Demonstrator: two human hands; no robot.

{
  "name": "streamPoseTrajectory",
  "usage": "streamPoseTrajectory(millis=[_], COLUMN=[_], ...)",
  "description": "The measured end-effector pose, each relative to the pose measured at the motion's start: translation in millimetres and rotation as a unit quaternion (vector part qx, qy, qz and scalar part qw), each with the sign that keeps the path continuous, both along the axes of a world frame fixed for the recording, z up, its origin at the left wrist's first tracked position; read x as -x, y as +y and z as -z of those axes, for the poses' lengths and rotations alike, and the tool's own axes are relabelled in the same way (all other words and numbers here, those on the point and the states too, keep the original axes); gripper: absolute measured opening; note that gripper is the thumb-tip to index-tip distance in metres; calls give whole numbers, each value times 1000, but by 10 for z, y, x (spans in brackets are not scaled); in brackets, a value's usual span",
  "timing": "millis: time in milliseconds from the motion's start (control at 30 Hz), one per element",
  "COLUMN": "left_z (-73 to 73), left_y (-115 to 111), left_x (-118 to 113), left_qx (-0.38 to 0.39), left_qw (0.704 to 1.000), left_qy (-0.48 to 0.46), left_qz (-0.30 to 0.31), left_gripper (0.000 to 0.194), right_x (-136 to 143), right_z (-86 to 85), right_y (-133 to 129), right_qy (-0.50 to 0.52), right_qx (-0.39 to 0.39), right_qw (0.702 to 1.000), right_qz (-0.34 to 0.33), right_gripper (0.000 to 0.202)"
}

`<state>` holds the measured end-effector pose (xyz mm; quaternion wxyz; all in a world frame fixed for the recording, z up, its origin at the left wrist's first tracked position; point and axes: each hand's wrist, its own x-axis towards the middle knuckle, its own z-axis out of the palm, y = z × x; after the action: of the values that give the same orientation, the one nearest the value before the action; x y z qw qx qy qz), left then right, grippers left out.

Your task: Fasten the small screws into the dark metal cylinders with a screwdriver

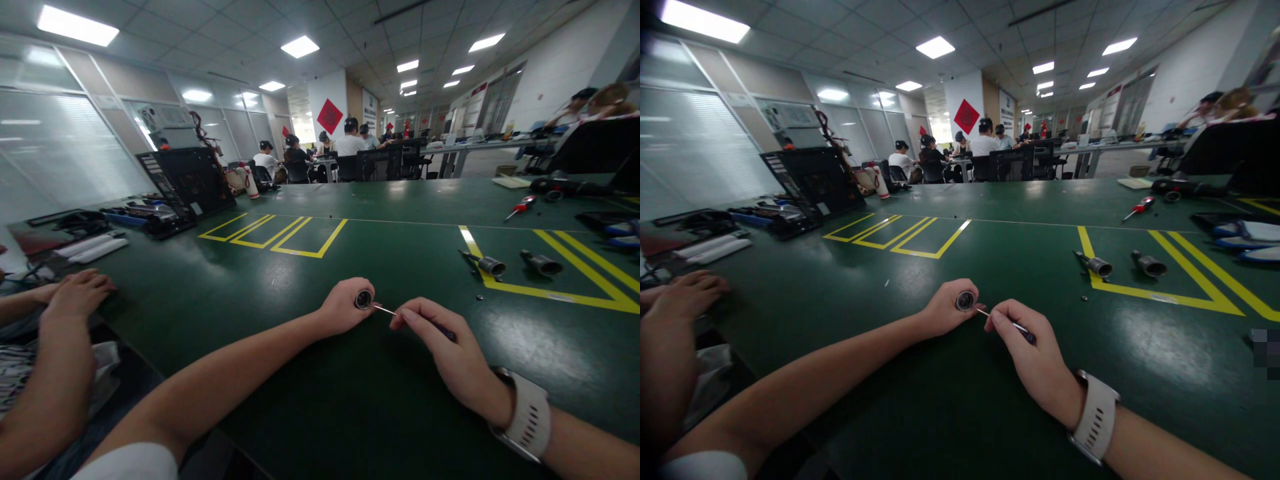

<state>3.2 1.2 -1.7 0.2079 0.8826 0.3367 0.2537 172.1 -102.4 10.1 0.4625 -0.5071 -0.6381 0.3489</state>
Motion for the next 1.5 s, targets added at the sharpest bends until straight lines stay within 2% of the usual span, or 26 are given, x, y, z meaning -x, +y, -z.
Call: streamPoseTrajectory(millis=[533,733,933,1200,1333,1500], left_z=[-3,-3,-21,-87,-99,-67], left_y=[-12,-46,-109,-222,-236,-172], left_x=[7,0,-14,-47,-60,-45], left_qx=[-60,-110,-155,-230,-239,-189], left_qw=[995,986,971,938,933,956], left_qy=[80,126,183,259,268,223], left_qz=[14,26,8,4,2,-6], left_gripper=[14,14,14,19,16,11], right_x=[44,77,114,209,177,86], right_z=[7,-32,-79,-174,-196,-152], right_y=[9,-10,-40,-129,-119,-38], right_qy=[-38,-99,-160,-270,-255,-179], right_qx=[-16,-45,-76,-126,-111,-56], right_qw=[999,994,984,955,961,982], right_qz=[-1,10,14,-2,8,27], right_gripper=[26,27,28,22,24,28])
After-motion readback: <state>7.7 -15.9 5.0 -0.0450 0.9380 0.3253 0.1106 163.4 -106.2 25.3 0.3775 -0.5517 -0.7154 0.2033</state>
